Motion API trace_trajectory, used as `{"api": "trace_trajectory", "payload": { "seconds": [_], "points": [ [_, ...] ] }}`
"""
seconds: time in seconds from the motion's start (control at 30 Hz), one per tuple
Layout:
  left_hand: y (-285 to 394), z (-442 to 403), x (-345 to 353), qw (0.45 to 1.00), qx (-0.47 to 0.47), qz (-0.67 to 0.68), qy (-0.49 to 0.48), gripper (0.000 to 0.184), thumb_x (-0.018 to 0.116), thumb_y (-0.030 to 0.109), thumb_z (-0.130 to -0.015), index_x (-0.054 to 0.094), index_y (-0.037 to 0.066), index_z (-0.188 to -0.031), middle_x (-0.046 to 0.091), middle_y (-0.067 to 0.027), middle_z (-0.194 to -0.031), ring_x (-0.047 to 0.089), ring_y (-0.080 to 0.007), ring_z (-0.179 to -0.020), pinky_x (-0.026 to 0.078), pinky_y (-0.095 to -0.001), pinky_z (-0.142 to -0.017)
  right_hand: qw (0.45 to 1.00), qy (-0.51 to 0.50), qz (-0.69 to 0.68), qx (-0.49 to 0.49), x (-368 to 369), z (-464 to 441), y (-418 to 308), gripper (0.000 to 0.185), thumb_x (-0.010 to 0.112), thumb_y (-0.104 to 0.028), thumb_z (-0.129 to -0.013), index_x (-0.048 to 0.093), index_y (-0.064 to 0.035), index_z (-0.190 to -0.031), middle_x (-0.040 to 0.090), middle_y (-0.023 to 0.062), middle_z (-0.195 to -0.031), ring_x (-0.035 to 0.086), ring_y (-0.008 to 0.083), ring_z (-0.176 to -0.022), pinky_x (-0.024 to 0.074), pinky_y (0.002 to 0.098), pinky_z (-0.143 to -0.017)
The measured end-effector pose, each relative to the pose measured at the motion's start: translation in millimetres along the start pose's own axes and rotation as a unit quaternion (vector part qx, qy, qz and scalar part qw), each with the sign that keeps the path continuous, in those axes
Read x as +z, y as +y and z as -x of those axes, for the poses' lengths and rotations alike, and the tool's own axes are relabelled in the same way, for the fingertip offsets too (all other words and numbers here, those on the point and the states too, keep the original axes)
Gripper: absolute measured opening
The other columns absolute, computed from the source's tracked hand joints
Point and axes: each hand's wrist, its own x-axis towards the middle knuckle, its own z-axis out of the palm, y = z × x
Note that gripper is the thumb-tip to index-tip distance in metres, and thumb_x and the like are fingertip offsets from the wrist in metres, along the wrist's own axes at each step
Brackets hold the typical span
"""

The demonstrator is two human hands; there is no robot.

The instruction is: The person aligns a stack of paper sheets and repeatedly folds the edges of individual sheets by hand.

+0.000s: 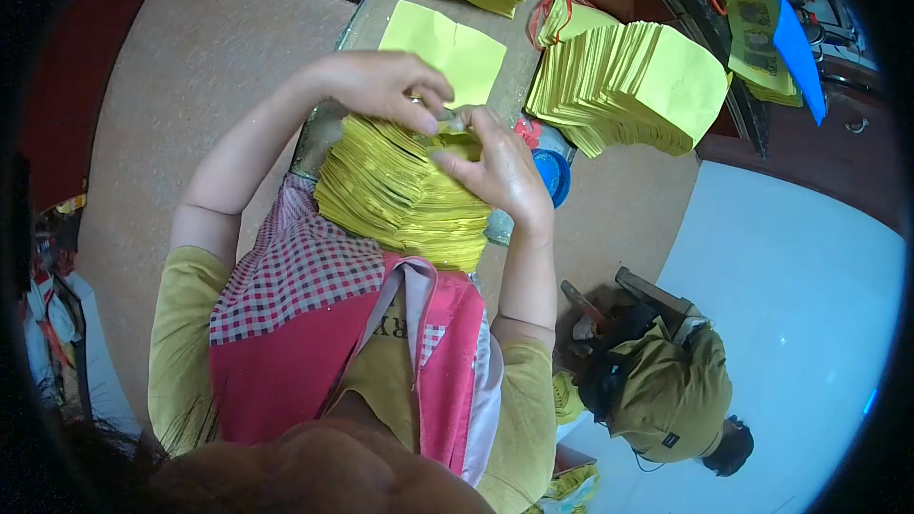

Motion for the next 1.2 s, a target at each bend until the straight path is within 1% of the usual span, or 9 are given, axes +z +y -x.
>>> {"api": "trace_trajectory", "payload": {
  "seconds": [0.17, 0.27, 0.63, 0.7, 0.77, 0.8, 0.9, 1.03, 1.2],
  "points": [
    [-14, -14, 14, 0.99, -0.085, -0.112, -0.015, 0.026, 0.064, 0.016, -0.084, 0.066, -0.003, -0.102, 0.07, -0.0199, -0.095, 0.067, -0.0299, -0.086, 0.052, -0.0408, -0.081, 1.0, 0.018, 0.013, 0.021, 11, 0, 3, 0.022, 0.072, -0.015, -0.08, 0.059, -0.0018, -0.092, 0.065, 0.0171, -0.083, 0.066, 0.0346, -0.081, 0.051, 0.0427, -0.085],
    [-25, -13, 16, 0.994, -0.009, -0.103, 0.028, 0.023, 0.066, 0.016, -0.083, 0.065, -0.003, -0.096, 0.069, -0.0181, -0.086, 0.066, -0.0303, -0.079, 0.051, -0.042, -0.077, 0.994, 0.049, 0.081, -0.047, 11, 4, 4, 0.018, 0.072, -0.014, -0.082, 0.057, -0.0043, -0.085, 0.064, 0.0127, -0.07, 0.065, 0.0319, -0.066, 0.0309, 0.054, -0.113],
    [-5, -15, 8, 0.995, -0.051, -0.075, -0.035, 0.015, 0.064, 0.012, -0.087, 0.07, -0.001, -0.094, 0.069, -0.0078, -0.075, 0.061, -0.0132, -0.066, 0.05, -0.029, -0.064, 0.966, 0.131, 0.179, -0.132, 0, 11, -25, 0.013, 0.068, -0.009, -0.082, 0.059, -0.006, -0.091, 0.064, 0.0094, -0.085, 0.064, 0.0301, -0.087, 0.0348, 0.0473, -0.108],
    [-20, -27, 11, 0.994, -0.07, -0.084, -0.001, 0.015, 0.064, 0.012, -0.086, 0.072, 0.001, -0.093, 0.071, -0.009, -0.08, 0.063, -0.014, -0.071, 0.05, -0.0298, -0.068, 0.978, 0.029, 0.166, -0.125, 3, 14, -23, 0.014, 0.067, -0.007, -0.08, 0.06, -0.007, -0.092, 0.063, 0.0117, -0.092, 0.061, 0.0301, -0.096, 0.0361, 0.0457, -0.103],
    [-33, -40, 15, 0.823, 0.192, -0.396, 0.36, 0.016, 0.065, 0.013, -0.084, 0.073, 0.002, -0.093, 0.072, -0.01, -0.087, 0.065, -0.014, -0.076, 0.051, -0.0304, -0.071, 0.973, 0.003, 0.181, -0.143, 9, 10, -4, 0.019, 0.07, -0.009, -0.079, 0.06, -0.0045, -0.094, 0.062, 0.0134, -0.092, 0.061, 0.0328, -0.091, 0.0418, 0.0452, -0.093],
    [-18, -36, 9, 0.812, 0.191, -0.405, 0.375, 0.02, 0.064, 0.016, -0.084, 0.073, 0.002, -0.096, 0.072, -0.0119, -0.092, 0.067, -0.017, -0.079, 0.052, -0.0319, -0.074, 0.988, -0.02, 0.117, -0.094, 8, 8, 0, 0.022, 0.071, -0.012, -0.078, 0.059, -0.0031, -0.095, 0.062, 0.0144, -0.093, 0.061, 0.0343, -0.089, 0.0442, 0.0446, -0.087],
    [15, -11, -1, 0.984, 0.02, -0.092, 0.151, 0.023, 0.062, 0.017, -0.086, 0.07, 0.0, -0.1, 0.072, -0.0143, -0.093, 0.068, -0.0222, -0.081, 0.053, -0.0345, -0.077, 0.998, -0.059, -0.008, 0.015, 2, 7, 1, 0.032, 0.075, -0.017, -0.078, 0.058, 0.0009, -0.097, 0.062, 0.0177, -0.096, 0.061, 0.0378, -0.087, 0.0488, 0.0432, -0.075],
    [2, -8, 14, 0.991, -0.028, -0.128, -0.019, 0.032, 0.061, 0.02, -0.087, 0.067, -0.004, -0.106, 0.071, -0.0189, -0.089, 0.068, -0.0276, -0.083, 0.053, -0.0382, -0.082, 0.999, 0.028, -0.031, 0.002, 6, -1, 7, 0.026, 0.072, -0.016, -0.082, 0.058, 0.0011, -0.097, 0.064, 0.0195, -0.094, 0.065, 0.0371, -0.088, 0.05, 0.0414, -0.078],
    [-17, -13, 19, 0.99, -0.016, -0.135, 0.038, 0.029, 0.065, 0.021, -0.085, 0.066, -0.004, -0.098, 0.069, -0.0179, -0.084, 0.067, -0.028, -0.077, 0.052, -0.0403, -0.076, 0.997, 0.053, 0.033, -0.04, 13, 2, 9, 0.019, 0.072, -0.015, -0.083, 0.06, -0.002, -0.087, 0.062, 0.0158, -0.074, 0.064, 0.0343, -0.069, 0.0463, 0.0445, -0.095]
  ]
}}
